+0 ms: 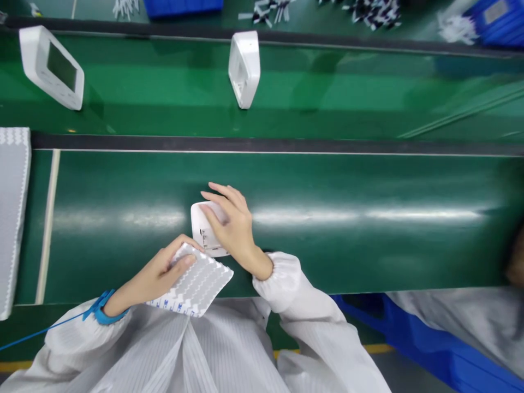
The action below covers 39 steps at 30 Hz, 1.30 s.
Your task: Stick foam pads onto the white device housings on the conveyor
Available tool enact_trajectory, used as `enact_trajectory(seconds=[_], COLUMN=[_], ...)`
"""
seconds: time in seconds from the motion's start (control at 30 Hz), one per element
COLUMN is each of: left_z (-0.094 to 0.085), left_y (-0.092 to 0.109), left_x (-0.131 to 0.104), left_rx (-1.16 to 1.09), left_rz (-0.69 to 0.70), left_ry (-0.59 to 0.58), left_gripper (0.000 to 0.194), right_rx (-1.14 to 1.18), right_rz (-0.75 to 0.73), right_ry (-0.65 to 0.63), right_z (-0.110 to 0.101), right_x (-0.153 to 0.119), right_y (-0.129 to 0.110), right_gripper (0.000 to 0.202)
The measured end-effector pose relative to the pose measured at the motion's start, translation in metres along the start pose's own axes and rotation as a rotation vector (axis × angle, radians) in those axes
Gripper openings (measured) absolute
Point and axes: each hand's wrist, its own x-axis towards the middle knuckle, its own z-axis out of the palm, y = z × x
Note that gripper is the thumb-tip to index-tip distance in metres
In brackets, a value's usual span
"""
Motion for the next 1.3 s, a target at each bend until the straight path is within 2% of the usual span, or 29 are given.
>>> enact_trajectory(seconds=[0.07,0.2,0.3,0.4,0.47,0.57,0.67,0.77,1.1,1.2,1.3], left_z=[-0.001,-0.002,-0.003,-0.005,-0.006,-0.007,-0.008,-0.008,-0.009,-0.01,-0.009], left_y=[-0.001,-0.002,-0.002,-0.002,-0.002,-0.002,-0.003,-0.005,-0.005,-0.005,-0.004], left_x=[-0.002,-0.003,-0.004,-0.002,0.0,0.004,0.008,0.01,0.012,0.012,0.01], left_rx=[0.007,0.044,0.095,0.125,0.121,0.088,0.059,0.048,0.064,0.069,0.081], left_rz=[0.007,0.049,0.082,0.069,0.038,-0.011,-0.055,-0.084,-0.04,-0.033,-0.021], left_ry=[0.029,0.09,0.109,0.129,0.149,0.149,0.134,0.115,0.108,0.109,0.11], left_gripper=[0.024,0.019,0.016,0.017,0.018,0.017,0.019,0.02,0.018,0.017,0.018], right_rx=[0.01,0.1,0.149,0.184,0.137,0.09,0.061,-0.005,-0.173,-0.223,-0.194], right_rz=[-0.074,-0.039,0.043,0.013,-0.014,0.124,0.198,0.161,0.027,-0.015,0.023], right_ry=[-0.041,-0.383,-0.436,-0.425,-0.337,-0.234,-0.259,-0.249,-0.182,-0.2,-0.185], right_z=[-0.008,-0.034,-0.04,-0.036,-0.032,-0.024,-0.016,-0.009,0.002,0.002,-0.006], right_x=[0.0,-0.007,-0.011,-0.008,-0.002,0.01,0.018,0.021,0.013,0.014,0.017], right_y=[-0.019,-0.045,-0.049,-0.045,-0.042,-0.036,-0.031,-0.03,-0.032,-0.028,-0.028], right_gripper=[0.007,0.01,0.011,0.01,0.01,0.009,0.005,0.006,0.01,0.012,0.008])
